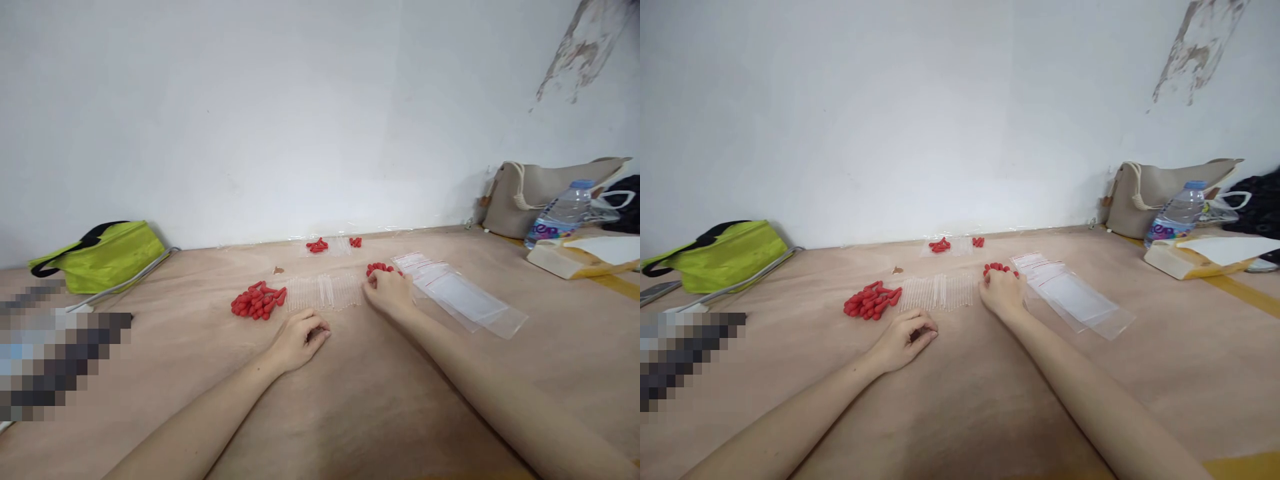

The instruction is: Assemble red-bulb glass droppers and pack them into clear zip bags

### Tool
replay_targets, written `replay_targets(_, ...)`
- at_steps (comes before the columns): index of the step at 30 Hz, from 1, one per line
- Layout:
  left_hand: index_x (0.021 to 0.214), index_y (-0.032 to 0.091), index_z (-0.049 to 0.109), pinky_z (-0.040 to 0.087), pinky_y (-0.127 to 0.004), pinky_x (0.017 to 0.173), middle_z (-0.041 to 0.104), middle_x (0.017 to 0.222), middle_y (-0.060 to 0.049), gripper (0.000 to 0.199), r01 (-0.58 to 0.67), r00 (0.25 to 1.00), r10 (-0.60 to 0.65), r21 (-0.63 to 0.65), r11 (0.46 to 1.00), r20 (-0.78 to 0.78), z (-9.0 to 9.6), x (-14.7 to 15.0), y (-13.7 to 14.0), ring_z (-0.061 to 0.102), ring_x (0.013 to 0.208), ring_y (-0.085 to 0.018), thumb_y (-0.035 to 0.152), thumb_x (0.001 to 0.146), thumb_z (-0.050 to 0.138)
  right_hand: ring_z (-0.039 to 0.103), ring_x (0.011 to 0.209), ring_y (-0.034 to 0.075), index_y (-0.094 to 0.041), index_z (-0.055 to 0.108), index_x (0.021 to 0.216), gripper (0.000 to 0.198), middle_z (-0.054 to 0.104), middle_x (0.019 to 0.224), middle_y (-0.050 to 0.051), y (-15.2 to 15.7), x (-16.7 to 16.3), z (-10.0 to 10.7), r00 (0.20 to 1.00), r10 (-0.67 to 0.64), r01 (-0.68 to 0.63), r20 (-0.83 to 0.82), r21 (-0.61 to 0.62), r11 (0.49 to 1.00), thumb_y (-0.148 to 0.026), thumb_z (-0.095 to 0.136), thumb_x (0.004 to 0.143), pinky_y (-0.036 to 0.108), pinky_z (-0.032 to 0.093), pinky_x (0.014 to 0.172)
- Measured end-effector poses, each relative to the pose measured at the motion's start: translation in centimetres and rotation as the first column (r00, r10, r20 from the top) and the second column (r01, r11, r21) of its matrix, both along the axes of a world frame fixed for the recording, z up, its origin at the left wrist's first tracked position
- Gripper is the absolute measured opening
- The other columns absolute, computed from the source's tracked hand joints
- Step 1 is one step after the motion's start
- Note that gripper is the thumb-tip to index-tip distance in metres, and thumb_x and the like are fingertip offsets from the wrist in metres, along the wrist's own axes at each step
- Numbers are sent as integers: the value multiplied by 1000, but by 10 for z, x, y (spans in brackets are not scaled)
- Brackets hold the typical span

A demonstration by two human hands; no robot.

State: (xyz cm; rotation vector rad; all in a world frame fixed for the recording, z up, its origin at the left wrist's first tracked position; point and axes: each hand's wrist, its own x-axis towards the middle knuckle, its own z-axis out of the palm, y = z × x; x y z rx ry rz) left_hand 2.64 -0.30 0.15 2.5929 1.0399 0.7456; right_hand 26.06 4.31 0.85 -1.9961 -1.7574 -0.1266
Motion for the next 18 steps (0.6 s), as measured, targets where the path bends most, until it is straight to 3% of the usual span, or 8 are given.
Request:
replay_targets(7, 79, 18, 59, 41, -25, 63, 56, 76, -3, 12, 4, 1000, -4, 6, 1000, 10, 1, 0, 0, 52, 67, -13, 22, 82, 48, 57, 88, 25, -16, 60, 97, 30, 64, 87, 12, 13, -31, 5, 1000, -22, 22, 5, -194, 981, -28, 45, 74, 38, 30, 76)
replay_targets(14, 80, 18, 59, 39, -25, 64, 57, 77, -3, 13, -14, 999, 15, 42, 999, -36, -2, 2, 0, 52, 68, -13, 22, 82, 47, 58, 90, 26, -13, 64, 92, 27, 63, 92, 17, 24, -33, 12, 999, -46, 41, -8, -336, 941, -19, 53, 68, 36, 34, 74)
replay_targets(16, 77, 18, 60, 37, -28, 67, 58, 76, -3, 14, -108, 990, 119, 144, 984, -70, 0, 1, 1, 52, 71, -15, 23, 81, 48, 58, 90, 26, -13, 64, 93, 28, 64, 90, 17, 26, -33, 14, 999, -38, 33, -8, -366, 930, -18, 55, 66, 35, 35, 73)
replay_targets(18, 74, 19, 60, 34, -33, 71, 58, 77, -5, 15, -265, 945, 309, 303, 915, -105, 6, -4, 5, 50, 77, -20, 25, 80, 48, 58, 90, 26, -12, 64, 93, 28, 64, 90, 17, 26, -35, 15, 1000, -30, 25, -6, -385, 923, -18, 56, 67, 35, 35, 74)
